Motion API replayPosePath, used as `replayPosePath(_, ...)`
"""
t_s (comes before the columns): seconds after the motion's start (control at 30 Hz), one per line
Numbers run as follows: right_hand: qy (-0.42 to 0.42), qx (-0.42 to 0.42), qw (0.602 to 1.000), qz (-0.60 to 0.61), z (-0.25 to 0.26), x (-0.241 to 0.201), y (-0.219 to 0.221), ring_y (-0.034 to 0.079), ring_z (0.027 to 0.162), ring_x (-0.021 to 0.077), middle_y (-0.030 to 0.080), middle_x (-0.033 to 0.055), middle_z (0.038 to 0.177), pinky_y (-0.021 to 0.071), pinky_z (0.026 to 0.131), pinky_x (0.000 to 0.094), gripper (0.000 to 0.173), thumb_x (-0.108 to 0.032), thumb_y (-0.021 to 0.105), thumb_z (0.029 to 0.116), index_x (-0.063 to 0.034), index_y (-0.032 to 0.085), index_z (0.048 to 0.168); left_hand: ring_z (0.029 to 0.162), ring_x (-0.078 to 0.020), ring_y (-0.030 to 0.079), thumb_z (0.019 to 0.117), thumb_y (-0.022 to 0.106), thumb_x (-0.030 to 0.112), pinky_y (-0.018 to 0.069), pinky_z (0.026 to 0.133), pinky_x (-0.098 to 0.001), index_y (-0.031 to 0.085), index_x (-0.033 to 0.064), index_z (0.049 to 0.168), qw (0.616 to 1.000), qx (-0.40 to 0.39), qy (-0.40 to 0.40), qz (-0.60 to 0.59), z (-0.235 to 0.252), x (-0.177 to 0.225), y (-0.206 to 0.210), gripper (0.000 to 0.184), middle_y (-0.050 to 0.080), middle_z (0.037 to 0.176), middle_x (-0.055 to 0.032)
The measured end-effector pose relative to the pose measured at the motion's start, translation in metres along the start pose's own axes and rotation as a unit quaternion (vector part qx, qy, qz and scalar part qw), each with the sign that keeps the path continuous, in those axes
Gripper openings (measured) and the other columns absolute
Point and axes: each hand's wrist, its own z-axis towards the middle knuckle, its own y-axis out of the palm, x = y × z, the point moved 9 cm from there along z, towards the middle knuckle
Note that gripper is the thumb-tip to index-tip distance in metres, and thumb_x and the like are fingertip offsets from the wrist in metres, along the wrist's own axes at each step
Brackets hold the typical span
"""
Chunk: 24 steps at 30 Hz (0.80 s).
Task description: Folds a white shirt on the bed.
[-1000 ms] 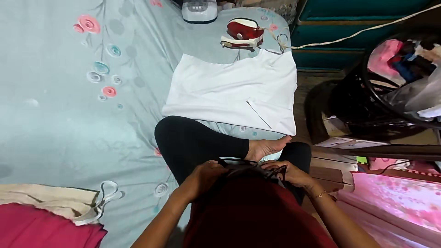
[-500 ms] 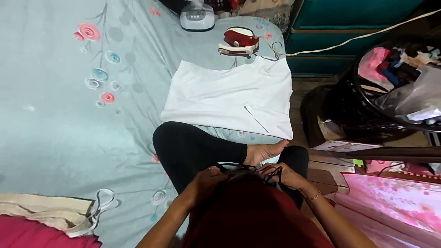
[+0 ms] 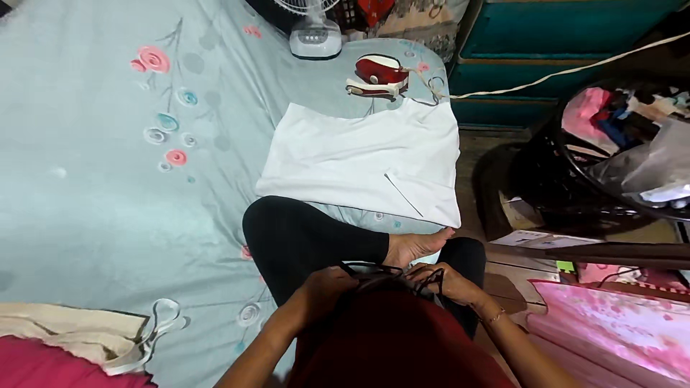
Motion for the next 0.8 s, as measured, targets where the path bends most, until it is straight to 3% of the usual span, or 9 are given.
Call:
replayPosePath(0.1,0.024,-0.035,0.999,-0.013,0.004,0.001,-0.007,0.070,0.098,-0.0011,0.077,-0.0096,0.105,0.0567,0.090,0.0202,0.021,-0.007,0.072,0.0817,-0.0105,0.078,0.101,0.108,-0.0323,0.072,0.0962,0.065,0.003,0.0539,0.102,-0.0475,0.077,-0.0028,0.110,0.992,-0.107,-0.063,-0.036,0.016,-0.014,-0.011,0.019,0.076,0.109,-0.0183)
replayPosePath(0.2,0.057,-0.018,0.995,-0.074,0.015,-0.006,-0.039,0.071,0.092,0.0041,0.077,-0.0011,0.105,0.0590,0.086,0.0245,0.031,-0.004,0.067,0.0888,0.0000,0.071,0.119,0.116,-0.0294,0.069,0.1029,0.060,0.011,0.0503,0.108,-0.0452,0.073,-0.0040,0.119,0.985,-0.059,-0.163,-0.014,0.041,-0.053,-0.063,0.026,0.073,0.121,-0.0186)
replayPosePath(0.27,0.041,0.076,0.988,-0.126,0.028,-0.024,-0.068,0.069,0.085,0.0049,0.074,0.0057,0.105,0.0587,0.081,0.0249,0.027,0.000,0.060,0.0948,0.0070,0.067,0.120,0.120,-0.0319,0.067,0.1069,0.055,0.014,0.0475,0.110,-0.0496,0.071,-0.0031,0.124,0.971,0.001,-0.236,0.034,0.055,-0.101,-0.104,0.029,0.071,0.125,-0.0193)
replayPosePath(0.33,0.034,0.180,0.969,-0.165,0.043,-0.045,-0.096,0.066,0.076,0.0036,0.072,0.0066,0.100,0.0571,0.070,0.0224,0.022,-0.001,0.058,0.0997,0.0069,0.066,0.118,0.120,-0.0374,0.067,0.1066,0.054,0.009,0.0467,0.109,-0.0560,0.071,-0.0039,0.122,0.961,0.061,-0.256,0.082,0.070,-0.150,-0.139,0.026,0.071,0.124,-0.0218)
replayPosePath(0.37,0.028,0.219,0.955,-0.198,0.051,-0.056,-0.107,0.065,0.076,0.0046,0.071,0.0087,0.102,0.0558,0.069,0.0228,0.022,-0.002,0.057,0.1009,0.0067,0.066,0.119,0.121,-0.0403,0.066,0.1068,0.053,0.007,0.0454,0.110,-0.0579,0.071,-0.0058,0.121,0.954,0.089,-0.271,0.093,0.079,-0.172,-0.155,0.026,0.070,0.125,-0.0245)
replayPosePath(0.43,0.029,0.269,0.921,-0.280,0.070,-0.077,-0.124,0.066,0.081,0.0127,0.070,0.0158,0.109,0.0555,0.072,0.0293,0.023,-0.004,0.056,0.1030,0.0054,0.067,0.122,0.128,-0.0424,0.060,0.1075,0.052,0.008,0.0414,0.113,-0.0587,0.067,-0.0066,0.127,0.927,0.126,-0.342,0.092,0.092,-0.217,-0.181,0.029,0.065,0.132,-0.0272)
replayPosePath(0.57,-0.014,0.278,0.853,-0.441,0.106,-0.105,-0.133,0.067,0.109,0.0405,0.062,0.0305,0.131,0.0542,0.096,0.0496,0.027,-0.003,0.060,0.1005,0.0055,0.069,0.125,0.139,-0.0464,0.049,0.1016,0.062,0.016,0.0387,0.114,-0.0643,0.052,-0.0044,0.145,0.862,0.223,-0.445,0.096,0.089,-0.287,-0.204,0.049,0.053,0.146,-0.0297)
replayPosePath(0.67,0.032,0.268,0.833,-0.483,0.124,-0.093,-0.136,0.061,0.124,0.0441,0.053,0.0314,0.144,0.0501,0.105,0.0524,0.036,-0.005,0.062,0.0996,0.0028,0.064,0.134,0.146,-0.0470,0.038,0.1007,0.065,0.026,0.0319,0.115,-0.0678,0.040,-0.0024,0.154,0.823,0.200,-0.523,0.098,0.091,-0.292,-0.205,0.066,0.044,0.154,-0.0301)
replayPosePath(0.8,0.028,0.293,0.827,-0.479,0.130,-0.088,-0.141,0.063,0.118,0.0452,0.055,0.0324,0.140,0.0520,0.100,0.0548,0.036,-0.002,0.066,0.0967,0.0038,0.065,0.132,0.138,-0.0439,0.051,0.1017,0.064,0.024,0.0391,0.114,-0.0620,0.055,-0.0044,0.141,0.827,0.214,-0.520,0.031,0.098,-0.294,-0.210,0.049,0.056,0.143,-0.0300)
